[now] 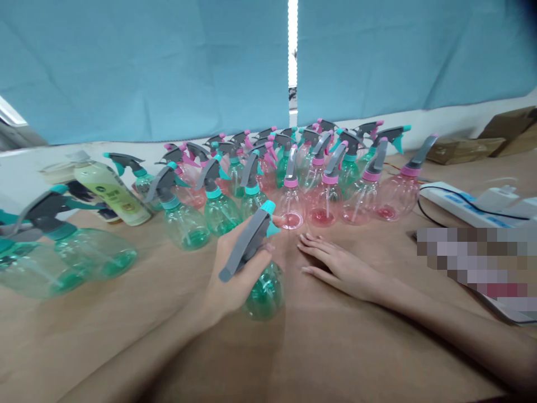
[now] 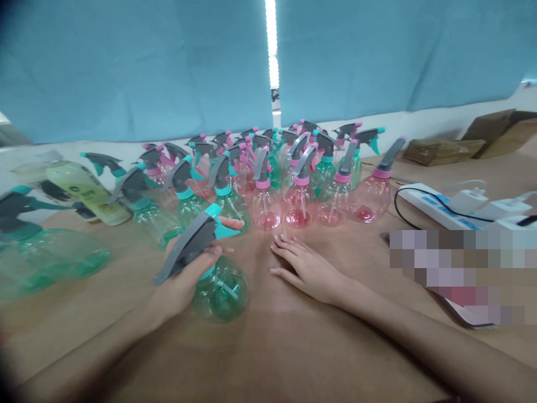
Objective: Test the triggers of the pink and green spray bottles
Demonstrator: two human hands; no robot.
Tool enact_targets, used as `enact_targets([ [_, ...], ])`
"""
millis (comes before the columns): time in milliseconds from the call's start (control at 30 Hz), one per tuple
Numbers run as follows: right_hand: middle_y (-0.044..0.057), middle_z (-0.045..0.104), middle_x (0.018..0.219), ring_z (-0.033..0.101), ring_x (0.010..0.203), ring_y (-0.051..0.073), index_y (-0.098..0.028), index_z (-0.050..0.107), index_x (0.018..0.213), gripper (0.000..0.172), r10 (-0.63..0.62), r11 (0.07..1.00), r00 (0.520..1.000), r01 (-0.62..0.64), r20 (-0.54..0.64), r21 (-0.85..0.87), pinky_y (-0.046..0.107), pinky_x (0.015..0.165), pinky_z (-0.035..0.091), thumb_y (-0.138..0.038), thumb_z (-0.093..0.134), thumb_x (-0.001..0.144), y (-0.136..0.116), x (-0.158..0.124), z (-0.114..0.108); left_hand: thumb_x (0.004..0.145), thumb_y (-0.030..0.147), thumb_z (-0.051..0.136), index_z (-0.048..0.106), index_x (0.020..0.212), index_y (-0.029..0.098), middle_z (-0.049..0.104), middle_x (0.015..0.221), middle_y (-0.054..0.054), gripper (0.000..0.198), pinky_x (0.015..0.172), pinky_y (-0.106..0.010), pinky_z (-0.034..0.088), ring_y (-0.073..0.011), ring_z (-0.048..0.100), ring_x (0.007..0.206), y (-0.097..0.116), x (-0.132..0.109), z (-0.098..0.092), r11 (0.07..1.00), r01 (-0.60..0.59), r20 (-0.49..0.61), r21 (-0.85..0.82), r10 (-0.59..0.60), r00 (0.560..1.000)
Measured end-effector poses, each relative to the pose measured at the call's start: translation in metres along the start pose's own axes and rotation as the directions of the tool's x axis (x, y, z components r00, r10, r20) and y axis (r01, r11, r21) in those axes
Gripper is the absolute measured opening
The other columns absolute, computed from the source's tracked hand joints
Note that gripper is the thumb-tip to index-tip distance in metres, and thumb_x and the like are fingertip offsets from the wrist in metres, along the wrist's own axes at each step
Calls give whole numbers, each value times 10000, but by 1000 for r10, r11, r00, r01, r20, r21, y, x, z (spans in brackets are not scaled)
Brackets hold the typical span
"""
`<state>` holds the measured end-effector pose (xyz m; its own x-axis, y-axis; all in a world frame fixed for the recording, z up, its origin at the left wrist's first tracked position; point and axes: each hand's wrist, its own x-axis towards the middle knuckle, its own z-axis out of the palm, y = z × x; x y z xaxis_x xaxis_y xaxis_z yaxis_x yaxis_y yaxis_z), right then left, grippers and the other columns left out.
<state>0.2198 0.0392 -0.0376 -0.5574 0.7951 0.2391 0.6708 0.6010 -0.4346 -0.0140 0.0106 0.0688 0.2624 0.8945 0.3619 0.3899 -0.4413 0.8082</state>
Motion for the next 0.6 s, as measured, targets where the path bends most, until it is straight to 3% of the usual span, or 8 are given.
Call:
enact_targets([
  [200,118,404,1513,313,1428,275,-152,442,1441,627,12,999,999,-11,34,-41,504,1163,289,-559,383,968,-1,0,-2,823,280,532,628,1130,276,457,608,46,322,530,-285,369,-170,510,573,1,-1,-1,1000,21,9,15,-21,1000],
  [600,110,409,1509,315,1426,286,-188,443,1445,602,2,1000,1000,-2,12,-15,530,1156,293,-550,399,965,-1,0,-1,838,287,518,627,1074,251,486,596,42,263,542,-291,379,-183,563,627,1,1,1,1000,5,2,7,-5,1000],
])
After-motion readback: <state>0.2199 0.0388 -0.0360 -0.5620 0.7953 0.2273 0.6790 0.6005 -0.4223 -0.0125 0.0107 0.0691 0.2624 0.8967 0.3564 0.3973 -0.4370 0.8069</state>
